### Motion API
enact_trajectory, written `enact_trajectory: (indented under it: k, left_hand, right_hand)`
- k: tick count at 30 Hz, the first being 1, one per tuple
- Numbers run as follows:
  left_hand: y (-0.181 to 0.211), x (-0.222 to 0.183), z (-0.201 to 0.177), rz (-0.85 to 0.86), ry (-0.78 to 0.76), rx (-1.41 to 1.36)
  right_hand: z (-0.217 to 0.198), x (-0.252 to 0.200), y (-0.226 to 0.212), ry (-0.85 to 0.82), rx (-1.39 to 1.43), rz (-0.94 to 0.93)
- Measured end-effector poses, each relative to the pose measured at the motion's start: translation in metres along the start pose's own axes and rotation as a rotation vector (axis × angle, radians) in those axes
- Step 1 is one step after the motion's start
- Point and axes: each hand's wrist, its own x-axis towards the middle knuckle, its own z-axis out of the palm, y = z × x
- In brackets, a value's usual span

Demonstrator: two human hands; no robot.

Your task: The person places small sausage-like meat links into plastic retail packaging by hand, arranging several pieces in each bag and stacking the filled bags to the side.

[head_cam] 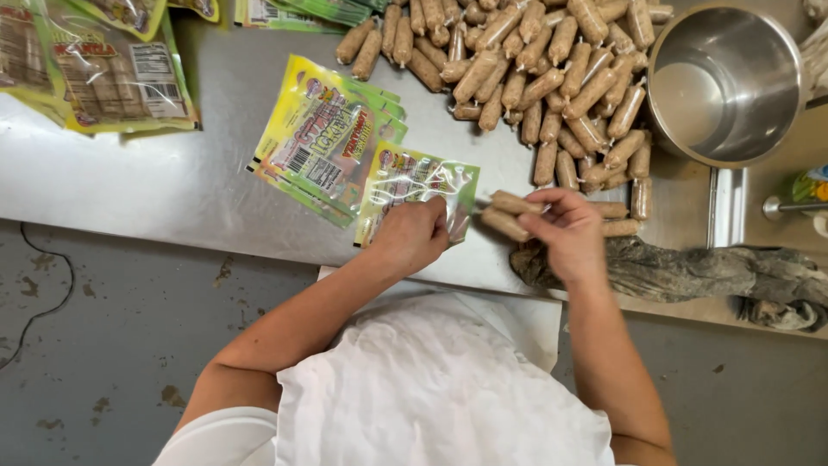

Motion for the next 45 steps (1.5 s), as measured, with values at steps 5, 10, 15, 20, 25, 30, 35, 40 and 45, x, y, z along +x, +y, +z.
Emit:
enact_trajectory:
  k: [5, 10, 15, 20, 25, 30, 35, 40, 45]
  left_hand:
    - [0.012, -0.019, 0.000, 0.213, 0.199, 0.017]
    - [0.032, -0.028, -0.007, 0.689, 0.445, -0.082]
    - [0.027, -0.037, 0.005, 0.792, 0.351, -0.185]
    - [-0.021, 0.012, -0.029, 0.544, 0.418, 0.316]
    - [-0.026, 0.034, -0.062, 0.392, 0.129, 0.245]
    - [-0.024, 0.033, -0.053, 0.288, 0.091, 0.132]
    - [-0.058, 0.014, -0.045, 0.132, 0.066, 0.184]
    - [-0.069, 0.002, -0.051, 0.001, 0.143, 0.204]
    - [-0.068, -0.002, -0.052, 0.010, 0.186, 0.064]
  right_hand:
    - [0.035, -0.018, 0.050, 0.022, 0.026, 0.082]
    - [0.083, -0.018, 0.019, -0.092, 0.178, 0.117]
    - [0.095, -0.024, -0.031, -0.506, 0.402, 0.238]
    - [0.066, -0.019, 0.028, -0.534, 0.053, 0.077]
    - [0.068, 0.002, 0.023, -0.547, -0.510, -0.227]
    - [0.061, 0.013, 0.026, -0.937, -0.637, -0.080]
    - [0.078, 0.011, -0.071, -0.965, -0.544, -0.058]
    - [0.049, 0.099, -0.027, -0.355, -0.791, -0.278]
    - [0.119, 0.123, -0.017, 0.051, -1.477, -1.150]
